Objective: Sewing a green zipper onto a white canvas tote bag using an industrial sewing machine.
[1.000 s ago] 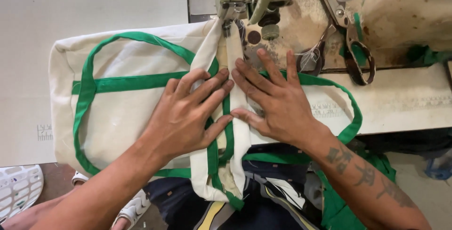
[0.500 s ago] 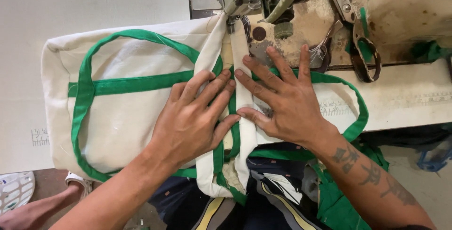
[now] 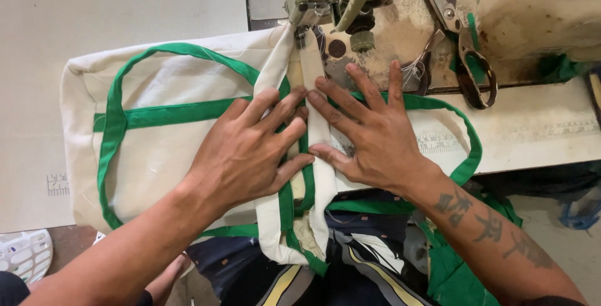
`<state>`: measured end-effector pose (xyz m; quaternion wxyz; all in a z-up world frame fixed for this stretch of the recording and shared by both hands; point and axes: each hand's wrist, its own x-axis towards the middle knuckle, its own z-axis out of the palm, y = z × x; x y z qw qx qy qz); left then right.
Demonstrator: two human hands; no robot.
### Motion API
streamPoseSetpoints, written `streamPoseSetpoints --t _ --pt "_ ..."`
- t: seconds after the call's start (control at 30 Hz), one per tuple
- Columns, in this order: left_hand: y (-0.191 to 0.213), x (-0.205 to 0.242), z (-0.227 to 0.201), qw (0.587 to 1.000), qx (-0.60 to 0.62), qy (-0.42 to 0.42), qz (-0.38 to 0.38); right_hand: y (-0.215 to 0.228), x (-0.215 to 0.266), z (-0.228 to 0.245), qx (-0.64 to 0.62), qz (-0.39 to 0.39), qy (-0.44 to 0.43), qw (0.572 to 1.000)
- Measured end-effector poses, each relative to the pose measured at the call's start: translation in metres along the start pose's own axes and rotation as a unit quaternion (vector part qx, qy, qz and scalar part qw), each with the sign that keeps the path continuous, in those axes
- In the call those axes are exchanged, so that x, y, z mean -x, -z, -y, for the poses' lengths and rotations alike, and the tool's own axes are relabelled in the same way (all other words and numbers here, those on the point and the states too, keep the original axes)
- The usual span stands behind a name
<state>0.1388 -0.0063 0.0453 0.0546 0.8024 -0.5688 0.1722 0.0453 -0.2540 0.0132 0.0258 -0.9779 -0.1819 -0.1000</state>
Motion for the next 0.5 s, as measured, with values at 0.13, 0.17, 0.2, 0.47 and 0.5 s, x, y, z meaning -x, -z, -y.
streamPoseSetpoints --t 0.13,0.17,0.2,0.47,0.5 --pt "-0.009 0.005 0.002 0.998 0.022 0.01 -0.061 0.0 -0.001 -0.002 -0.003 0.003 0.007 1.0" --pt "-0.009 0.006 0.001 0.998 0.022 0.01 -0.063 0.0 0.0 -0.002 -0.001 0.003 0.007 1.0" --pt "-0.009 0.006 0.002 0.998 0.016 0.013 -0.062 0.0 -0.001 -0.003 0.001 0.005 0.008 1.0" --pt "-0.015 0.001 0.013 0.997 -0.003 0.02 -0.068 0.0 -0.013 -0.009 -0.007 -0.006 0.004 1.0" --pt "-0.014 -0.001 0.015 0.997 -0.003 0.017 -0.07 0.001 -0.015 -0.011 -0.017 -0.005 0.0 1.0"
